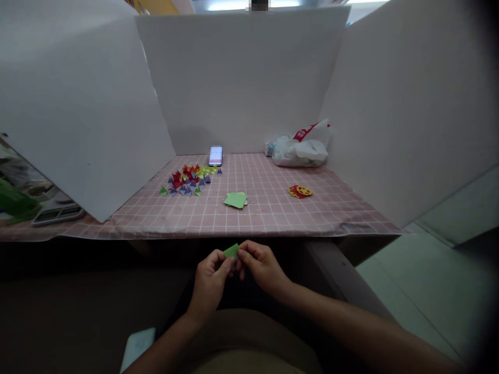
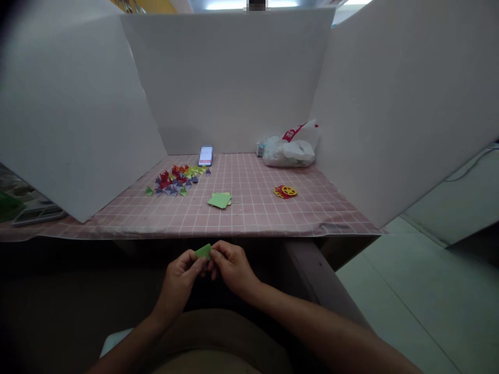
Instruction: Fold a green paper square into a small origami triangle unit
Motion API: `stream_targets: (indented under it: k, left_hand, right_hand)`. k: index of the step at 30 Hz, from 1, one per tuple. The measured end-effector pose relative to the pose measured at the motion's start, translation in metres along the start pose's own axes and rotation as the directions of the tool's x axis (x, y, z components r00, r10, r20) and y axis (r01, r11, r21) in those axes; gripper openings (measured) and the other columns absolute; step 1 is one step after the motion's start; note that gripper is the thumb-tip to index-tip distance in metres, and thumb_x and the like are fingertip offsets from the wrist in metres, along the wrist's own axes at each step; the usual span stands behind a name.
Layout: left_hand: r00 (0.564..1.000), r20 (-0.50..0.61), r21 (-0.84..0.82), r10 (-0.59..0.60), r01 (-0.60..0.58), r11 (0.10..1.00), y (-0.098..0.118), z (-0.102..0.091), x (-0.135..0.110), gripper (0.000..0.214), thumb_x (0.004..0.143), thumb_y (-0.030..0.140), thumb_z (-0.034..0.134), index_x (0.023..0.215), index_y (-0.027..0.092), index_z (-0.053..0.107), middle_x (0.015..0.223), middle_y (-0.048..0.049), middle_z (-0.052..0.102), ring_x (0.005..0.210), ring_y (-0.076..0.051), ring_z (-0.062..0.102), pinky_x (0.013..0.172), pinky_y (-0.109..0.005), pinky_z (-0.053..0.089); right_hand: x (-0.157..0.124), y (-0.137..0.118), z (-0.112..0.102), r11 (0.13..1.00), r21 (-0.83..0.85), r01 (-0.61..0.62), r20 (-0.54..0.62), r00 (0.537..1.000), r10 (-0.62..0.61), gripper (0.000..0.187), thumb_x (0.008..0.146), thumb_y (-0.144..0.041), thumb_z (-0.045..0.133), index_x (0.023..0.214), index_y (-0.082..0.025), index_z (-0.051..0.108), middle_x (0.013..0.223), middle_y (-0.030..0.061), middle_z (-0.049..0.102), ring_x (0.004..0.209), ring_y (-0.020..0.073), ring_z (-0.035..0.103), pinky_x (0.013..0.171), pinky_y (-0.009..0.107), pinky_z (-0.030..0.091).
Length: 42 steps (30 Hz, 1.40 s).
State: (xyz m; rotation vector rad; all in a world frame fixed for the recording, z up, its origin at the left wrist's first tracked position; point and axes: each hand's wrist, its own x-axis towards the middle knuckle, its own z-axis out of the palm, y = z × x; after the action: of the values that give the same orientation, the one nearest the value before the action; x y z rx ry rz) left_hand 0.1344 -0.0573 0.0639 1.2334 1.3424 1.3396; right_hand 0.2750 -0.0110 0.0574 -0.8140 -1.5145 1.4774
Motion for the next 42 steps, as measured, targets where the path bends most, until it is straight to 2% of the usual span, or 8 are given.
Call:
stream_targets:
  k: [7,10,17,22,27,31,37,42]
  left_hand:
    - [1.000,0.014,-0.044,0.009,-0.009,0.999,-0.003,-0.004,0.002,0.021,0.083,0.034,0.064,0.074,0.016,0.064,0.069,0.0002,0.063,0.067,-0.014,0.054,0.066,-0.024,0.042]
    - [0.999,-0.044,-0.044,-0.007,0.005,0.999,-0.002,-0.005,0.003,0.025,0.080,0.035,0.068,0.066,0.015,0.063,0.061,0.0022,0.058,0.061,-0.012,0.049,0.061,-0.023,0.039]
    - [0.999,-0.037,-0.126,-0.040,0.035,0.991,0.000,-0.001,0.002,0.024,0.079,0.035,0.069,0.066,0.016,0.063,0.062,0.0015,0.061,0.061,-0.013,0.053,0.062,-0.023,0.041]
    - [0.999,-0.011,-0.098,-0.041,0.039,0.994,0.000,-0.005,0.003,0.024,0.078,0.034,0.070,0.064,0.016,0.063,0.061,0.0013,0.061,0.062,-0.013,0.054,0.063,-0.023,0.041]
    - [0.997,-0.009,-0.098,-0.080,0.079,0.992,-0.004,-0.008,0.006,0.024,0.078,0.035,0.070,0.066,0.016,0.062,0.061,0.0019,0.060,0.062,-0.013,0.053,0.064,-0.024,0.041]
    - [0.995,0.068,-0.056,-0.069,0.073,0.996,-0.003,-0.009,0.007,0.020,0.079,0.035,0.069,0.074,0.016,0.066,0.067,0.0009,0.062,0.065,-0.014,0.054,0.064,-0.024,0.042]
    - [0.999,-0.049,-0.013,-0.010,0.010,1.000,-0.002,-0.006,0.005,0.025,0.080,0.035,0.068,0.066,0.016,0.061,0.062,0.0026,0.058,0.060,-0.012,0.051,0.060,-0.022,0.040]
    - [0.999,-0.041,0.010,0.001,-0.001,1.000,-0.004,-0.006,0.003,0.026,0.083,0.037,0.065,0.069,0.016,0.060,0.062,0.0026,0.057,0.060,-0.012,0.050,0.059,-0.022,0.040]
  right_hand:
    - [0.000,-0.001,-0.003,0.999,-0.037,-0.038,0.069,0.997,0.041,0.024,0.086,-0.035,0.059,0.071,-0.016,0.056,0.061,-0.0020,0.059,0.045,0.0091,0.054,0.046,0.021,0.039]
    - [-0.001,-0.002,-0.003,0.997,-0.070,-0.037,0.076,0.996,0.042,0.027,0.087,-0.038,0.058,0.072,-0.016,0.056,0.060,-0.0022,0.058,0.045,0.0088,0.053,0.046,0.021,0.038]
    - [0.001,0.002,0.000,0.996,0.066,-0.062,0.095,0.994,0.055,0.034,0.080,-0.047,0.068,0.072,-0.016,0.057,0.067,-0.0006,0.061,0.052,0.0097,0.053,0.050,0.023,0.042]
    - [0.003,0.003,-0.004,0.998,-0.029,-0.049,0.120,0.991,0.052,0.032,0.082,-0.043,0.066,0.068,-0.015,0.057,0.062,-0.0012,0.058,0.050,0.0095,0.052,0.048,0.022,0.039]
    - [0.004,-0.001,-0.008,0.999,-0.045,-0.030,0.042,0.999,0.032,0.029,0.086,-0.040,0.061,0.070,-0.016,0.057,0.063,-0.0016,0.059,0.051,0.0093,0.053,0.051,0.023,0.039]
    - [0.005,-0.003,-0.012,0.989,-0.144,-0.019,0.144,0.989,0.039,0.029,0.085,-0.041,0.063,0.070,-0.016,0.058,0.060,-0.0027,0.056,0.049,0.0091,0.050,0.048,0.022,0.037]
    - [0.004,-0.001,-0.007,0.996,-0.031,-0.078,0.133,0.988,0.082,0.034,0.080,-0.048,0.068,0.074,-0.016,0.057,0.065,-0.0023,0.057,0.054,0.0099,0.051,0.051,0.022,0.040]
    - [0.004,-0.001,-0.006,0.995,-0.073,-0.061,0.154,0.986,0.072,0.029,0.083,-0.039,0.064,0.068,-0.017,0.054,0.060,-0.0032,0.055,0.052,0.0096,0.050,0.052,0.023,0.038]
